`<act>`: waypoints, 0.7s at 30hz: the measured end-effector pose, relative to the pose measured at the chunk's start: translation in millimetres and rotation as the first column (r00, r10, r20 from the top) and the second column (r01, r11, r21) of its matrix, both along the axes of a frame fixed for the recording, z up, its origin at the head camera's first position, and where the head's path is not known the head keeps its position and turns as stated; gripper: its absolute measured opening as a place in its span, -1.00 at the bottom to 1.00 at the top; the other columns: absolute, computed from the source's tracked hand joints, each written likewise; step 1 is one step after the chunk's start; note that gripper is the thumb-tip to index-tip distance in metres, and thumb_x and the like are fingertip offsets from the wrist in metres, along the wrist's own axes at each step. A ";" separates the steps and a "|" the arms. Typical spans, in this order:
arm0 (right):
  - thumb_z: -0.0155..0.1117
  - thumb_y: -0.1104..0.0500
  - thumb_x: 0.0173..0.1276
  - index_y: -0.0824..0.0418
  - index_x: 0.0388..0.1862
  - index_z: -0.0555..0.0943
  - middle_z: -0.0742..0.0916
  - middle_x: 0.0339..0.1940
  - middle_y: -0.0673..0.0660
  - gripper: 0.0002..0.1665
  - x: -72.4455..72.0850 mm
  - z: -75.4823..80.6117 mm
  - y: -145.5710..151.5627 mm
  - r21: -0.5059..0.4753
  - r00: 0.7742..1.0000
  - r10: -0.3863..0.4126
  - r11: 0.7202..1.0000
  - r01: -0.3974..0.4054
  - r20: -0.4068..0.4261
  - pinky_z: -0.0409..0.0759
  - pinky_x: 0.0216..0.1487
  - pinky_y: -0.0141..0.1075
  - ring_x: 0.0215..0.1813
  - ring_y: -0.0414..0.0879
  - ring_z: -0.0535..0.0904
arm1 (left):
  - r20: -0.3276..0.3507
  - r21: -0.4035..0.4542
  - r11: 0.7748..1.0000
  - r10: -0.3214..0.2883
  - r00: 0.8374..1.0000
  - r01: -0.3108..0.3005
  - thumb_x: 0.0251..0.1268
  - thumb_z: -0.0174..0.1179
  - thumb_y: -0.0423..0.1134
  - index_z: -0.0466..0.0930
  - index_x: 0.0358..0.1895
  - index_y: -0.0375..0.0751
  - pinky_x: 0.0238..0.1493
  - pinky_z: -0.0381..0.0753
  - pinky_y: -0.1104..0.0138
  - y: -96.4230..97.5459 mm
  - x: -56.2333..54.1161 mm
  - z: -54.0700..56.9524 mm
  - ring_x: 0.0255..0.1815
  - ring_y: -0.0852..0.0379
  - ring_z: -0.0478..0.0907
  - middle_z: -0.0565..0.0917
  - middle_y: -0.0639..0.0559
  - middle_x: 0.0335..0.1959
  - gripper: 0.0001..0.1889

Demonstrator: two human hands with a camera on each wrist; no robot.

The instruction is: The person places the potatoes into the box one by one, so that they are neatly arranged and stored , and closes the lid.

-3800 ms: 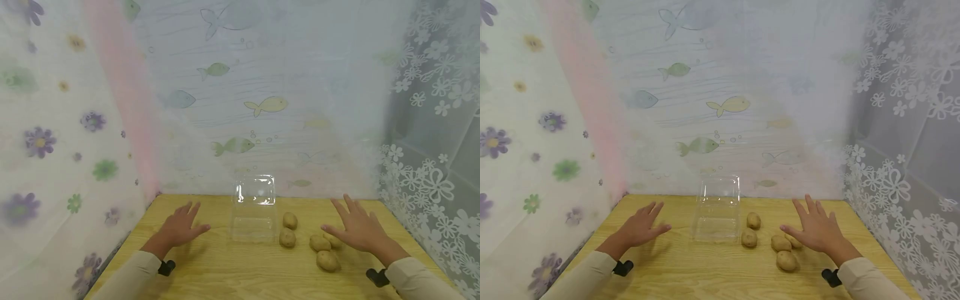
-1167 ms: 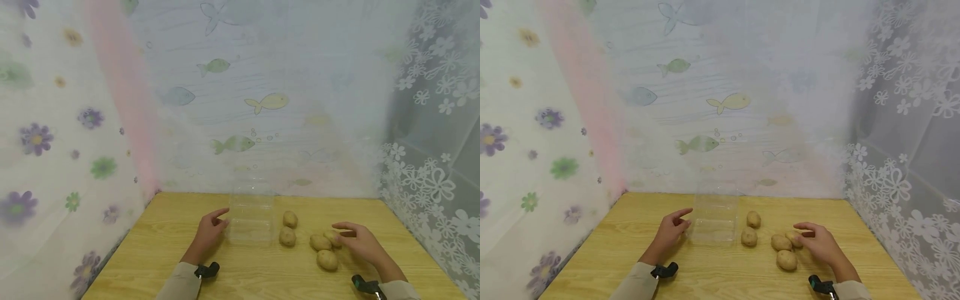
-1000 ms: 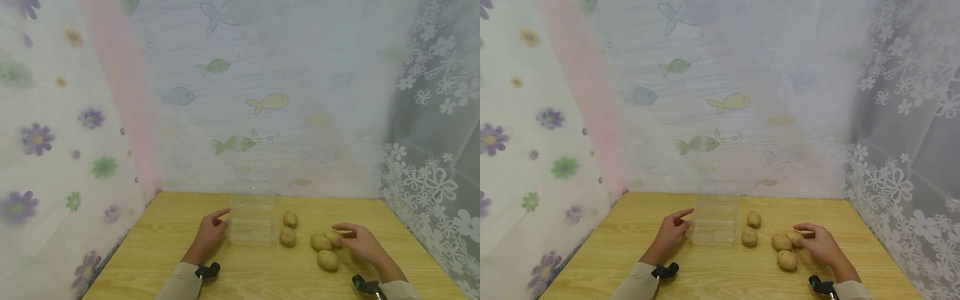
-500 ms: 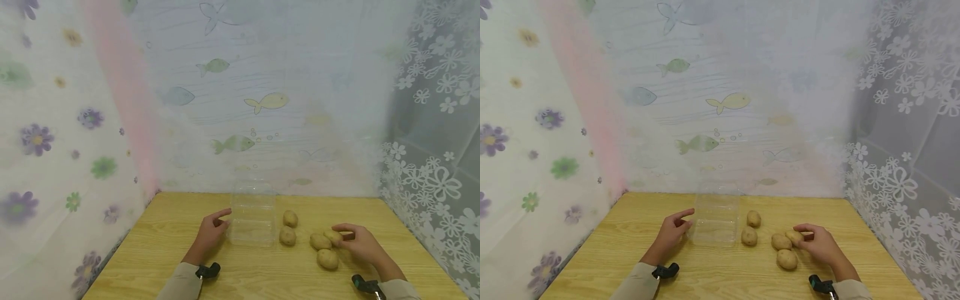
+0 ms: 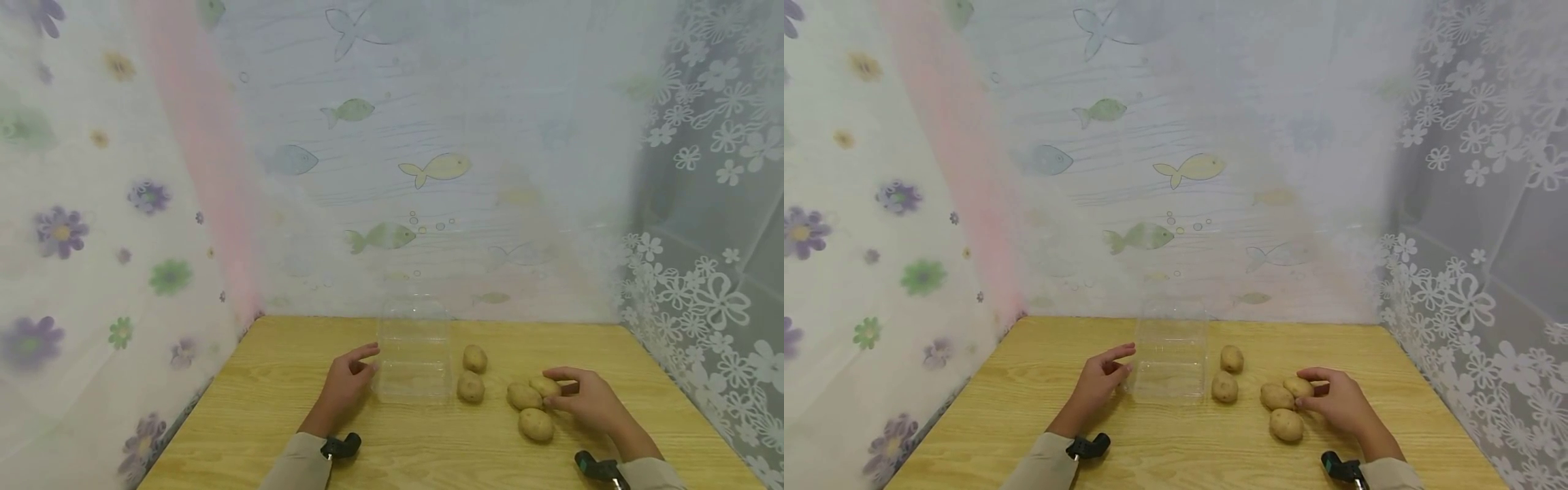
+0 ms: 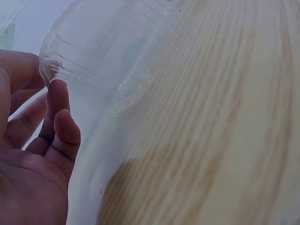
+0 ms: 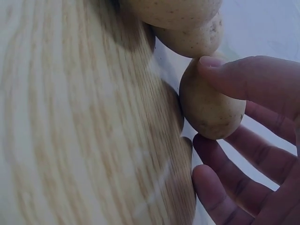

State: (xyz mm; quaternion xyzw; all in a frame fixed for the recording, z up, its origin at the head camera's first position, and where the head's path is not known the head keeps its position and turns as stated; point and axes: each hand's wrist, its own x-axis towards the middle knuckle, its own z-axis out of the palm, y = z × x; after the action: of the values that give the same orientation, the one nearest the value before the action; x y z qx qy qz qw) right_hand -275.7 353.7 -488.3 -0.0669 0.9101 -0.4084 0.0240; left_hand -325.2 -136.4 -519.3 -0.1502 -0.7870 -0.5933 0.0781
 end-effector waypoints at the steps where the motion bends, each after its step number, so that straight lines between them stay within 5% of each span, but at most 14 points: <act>1: 0.61 -0.05 0.24 0.24 0.37 0.60 0.64 0.34 0.36 -0.22 0.2 -0.2 0.2 0.009 1.000 0.001 1.000 -0.001 -0.002 0.73 -0.04 -0.04 0.12 0.15 0.70 | 0.002 0.004 1.000 0.004 1.000 -0.004 0.48 0.23 -0.43 0.63 0.30 -0.28 -0.27 0.58 0.47 0.8 1.0 0.2 -0.04 -0.29 0.68 0.51 -0.15 0.46 -0.63; 11: 0.60 -0.09 0.23 0.21 0.31 0.65 0.69 0.28 0.32 -0.26 0.8 2.0 0.3 0.087 0.998 -0.023 0.996 0.028 -0.053 0.72 -0.04 0.01 0.07 0.13 0.71 | -0.008 -0.004 1.000 0.028 1.000 -0.028 0.45 0.25 -0.46 0.66 0.22 -0.41 -0.17 0.56 0.52 8.4 19.0 21.1 0.11 -0.30 0.64 0.54 -0.20 0.43 -0.67; 21: 0.56 -0.18 0.25 0.15 0.34 0.64 0.68 0.31 0.29 -0.24 2.4 7.1 2.7 0.091 0.997 -0.046 0.995 0.051 -0.059 0.69 0.03 0.08 0.11 0.12 0.72 | -0.010 -0.029 1.000 -0.012 1.000 0.011 0.47 0.28 -0.35 0.66 0.25 -0.36 -0.25 0.55 0.45 -1.5 1.8 -1.3 0.05 -0.10 0.66 0.54 -0.05 0.45 -0.65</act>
State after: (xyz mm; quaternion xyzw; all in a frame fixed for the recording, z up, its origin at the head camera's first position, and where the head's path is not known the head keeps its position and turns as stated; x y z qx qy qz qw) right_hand -273.2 356.4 -481.2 -0.0551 0.9296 -0.3644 -0.0088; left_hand -323.5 -137.9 -520.7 -0.1588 -0.7943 -0.5815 0.0764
